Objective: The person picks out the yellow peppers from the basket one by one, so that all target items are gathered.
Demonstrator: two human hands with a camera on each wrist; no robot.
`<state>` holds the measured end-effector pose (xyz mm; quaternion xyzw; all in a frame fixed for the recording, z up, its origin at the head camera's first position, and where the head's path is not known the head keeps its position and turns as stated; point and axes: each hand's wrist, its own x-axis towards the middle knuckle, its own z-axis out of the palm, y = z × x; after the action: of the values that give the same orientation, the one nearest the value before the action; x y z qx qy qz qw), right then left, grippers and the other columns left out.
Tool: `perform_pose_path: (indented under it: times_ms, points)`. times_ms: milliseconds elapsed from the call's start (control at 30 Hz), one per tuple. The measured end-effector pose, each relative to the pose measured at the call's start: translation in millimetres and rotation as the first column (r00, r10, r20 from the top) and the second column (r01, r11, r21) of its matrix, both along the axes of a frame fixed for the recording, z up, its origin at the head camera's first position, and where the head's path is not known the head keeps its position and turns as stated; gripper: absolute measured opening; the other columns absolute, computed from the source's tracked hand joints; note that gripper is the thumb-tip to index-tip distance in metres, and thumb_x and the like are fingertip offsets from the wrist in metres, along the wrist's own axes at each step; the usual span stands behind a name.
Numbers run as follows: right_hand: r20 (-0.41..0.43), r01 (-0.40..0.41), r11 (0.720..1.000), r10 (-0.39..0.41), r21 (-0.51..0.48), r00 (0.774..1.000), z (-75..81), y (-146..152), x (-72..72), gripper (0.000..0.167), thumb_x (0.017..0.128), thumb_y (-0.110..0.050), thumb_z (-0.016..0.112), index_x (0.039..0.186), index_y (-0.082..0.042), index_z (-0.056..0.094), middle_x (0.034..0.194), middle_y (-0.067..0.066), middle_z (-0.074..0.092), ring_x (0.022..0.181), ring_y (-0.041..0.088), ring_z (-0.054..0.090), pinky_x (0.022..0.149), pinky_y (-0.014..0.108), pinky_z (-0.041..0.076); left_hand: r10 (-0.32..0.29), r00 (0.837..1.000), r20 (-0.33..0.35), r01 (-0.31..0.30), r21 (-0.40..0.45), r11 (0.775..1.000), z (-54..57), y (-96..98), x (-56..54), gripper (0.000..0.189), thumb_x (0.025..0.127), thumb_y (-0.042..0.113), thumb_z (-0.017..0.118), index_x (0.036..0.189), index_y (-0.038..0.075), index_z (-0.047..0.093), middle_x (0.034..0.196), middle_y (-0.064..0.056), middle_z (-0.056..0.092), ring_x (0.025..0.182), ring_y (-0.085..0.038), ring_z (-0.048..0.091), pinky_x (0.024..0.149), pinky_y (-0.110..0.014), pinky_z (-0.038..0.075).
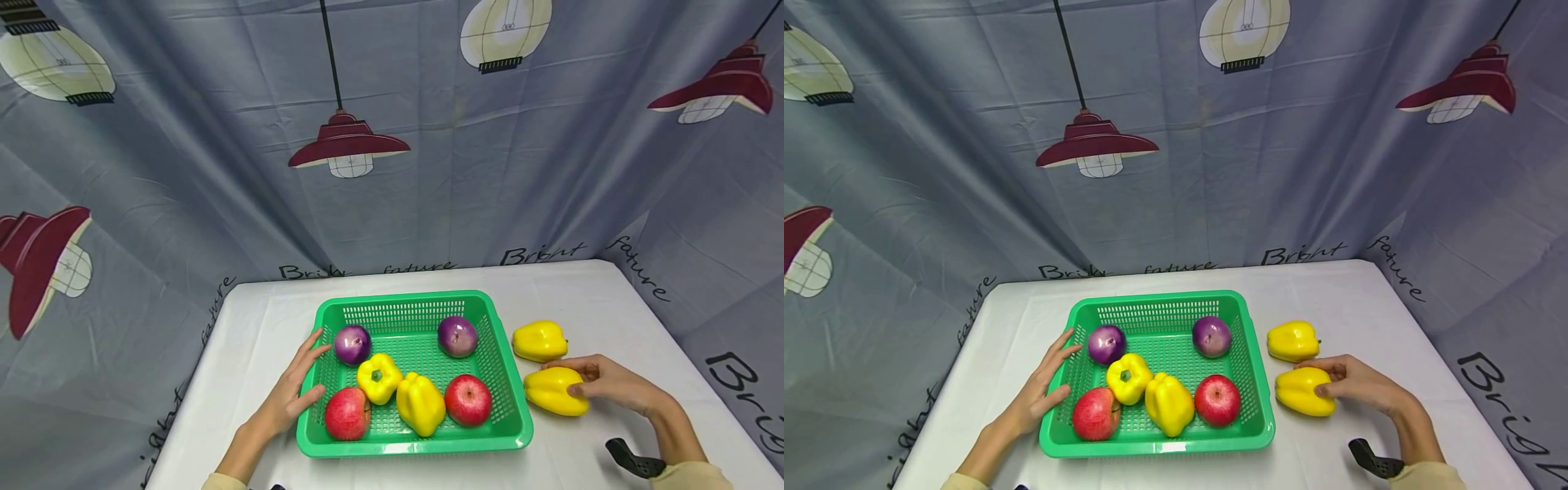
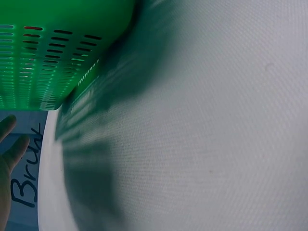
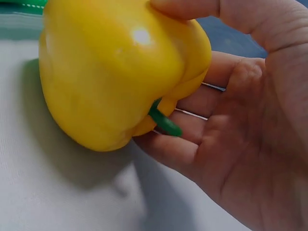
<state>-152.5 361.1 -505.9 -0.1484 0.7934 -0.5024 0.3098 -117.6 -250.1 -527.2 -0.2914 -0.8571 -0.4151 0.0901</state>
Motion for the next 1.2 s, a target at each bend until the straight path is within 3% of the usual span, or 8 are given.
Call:
perform_pose_path:
  times_ms: [433,700,900,967,1133,1200]
  points:
    - [-0.033,0.074,0.995,-0.072,0.063,0.997,0.5,0.0,4.2,0.058,0.098,-0.021,0.065,0.143,0.011,0.047,0.140,0.028,0.054,0.110,0.006,0.062,0.086,0.023,0.050,0.004,1.000,0.010,-0.004,0.008,1.000,0.9,0.4,1.4,0.065,0.086,0.015,0.058,0.149,0.006,0.045,0.165,-0.017,0.020,0.151,-0.032,0.022,0.103,-0.075,0.027]
    - [-0.084,0.138,0.981,-0.127,0.137,0.988,2.0,6.3,10.4,0.062,0.098,-0.023,0.065,0.144,0.013,0.045,0.137,0.031,0.055,0.115,0.033,0.062,0.090,0.046,0.053,0.005,1.000,0.017,-0.005,0.002,1.000,1.2,0.1,0.7,0.065,0.087,0.015,0.059,0.149,0.007,0.045,0.166,-0.014,0.019,0.151,-0.032,0.021,0.103,-0.074,0.027]
    - [-0.072,0.156,0.971,-0.145,0.179,0.987,3.7,11.8,13.8,0.065,0.099,-0.026,0.063,0.144,0.016,0.041,0.142,0.036,0.048,0.122,0.047,0.057,0.095,0.060,0.048,0.011,1.000,0.008,-0.011,-0.003,1.000,1.9,0.0,1.0,0.064,0.086,0.015,0.058,0.148,0.005,0.046,0.165,-0.016,0.021,0.150,-0.032,0.023,0.103,-0.074,0.028]
    - [-0.068,0.150,0.971,-0.140,0.189,0.988,5.8,12.6,14.3,0.066,0.099,-0.027,0.063,0.143,0.018,0.041,0.141,0.036,0.048,0.122,0.047,0.057,0.095,0.059,0.049,0.015,1.000,0.003,-0.015,-0.009,1.000,2.0,0.2,1.1,0.064,0.086,0.015,0.058,0.148,0.005,0.046,0.165,-0.017,0.022,0.150,-0.031,0.023,0.103,-0.073,0.029]
    - [-0.100,0.109,0.975,-0.091,0.194,0.991,14.6,12.3,15.2,0.068,0.100,-0.025,0.063,0.143,0.021,0.037,0.140,0.037,0.048,0.121,0.047,0.058,0.089,0.037,0.055,0.015,1.000,0.002,-0.015,-0.013,1.000,2.7,0.9,1.6,0.064,0.086,0.015,0.058,0.148,0.006,0.046,0.165,-0.016,0.021,0.150,-0.031,0.024,0.103,-0.073,0.029]
    - [-0.104,0.097,0.975,-0.077,0.202,0.992,18.2,12.0,15.8,0.069,0.100,-0.025,0.063,0.143,0.022,0.035,0.139,0.038,0.049,0.120,0.046,0.059,0.086,0.033,0.056,0.013,1.000,0.005,-0.013,-0.009,1.000,3.1,1.2,1.8,0.064,0.087,0.014,0.059,0.148,0.006,0.046,0.165,-0.016,0.021,0.150,-0.031,0.023,0.103,-0.073,0.029]
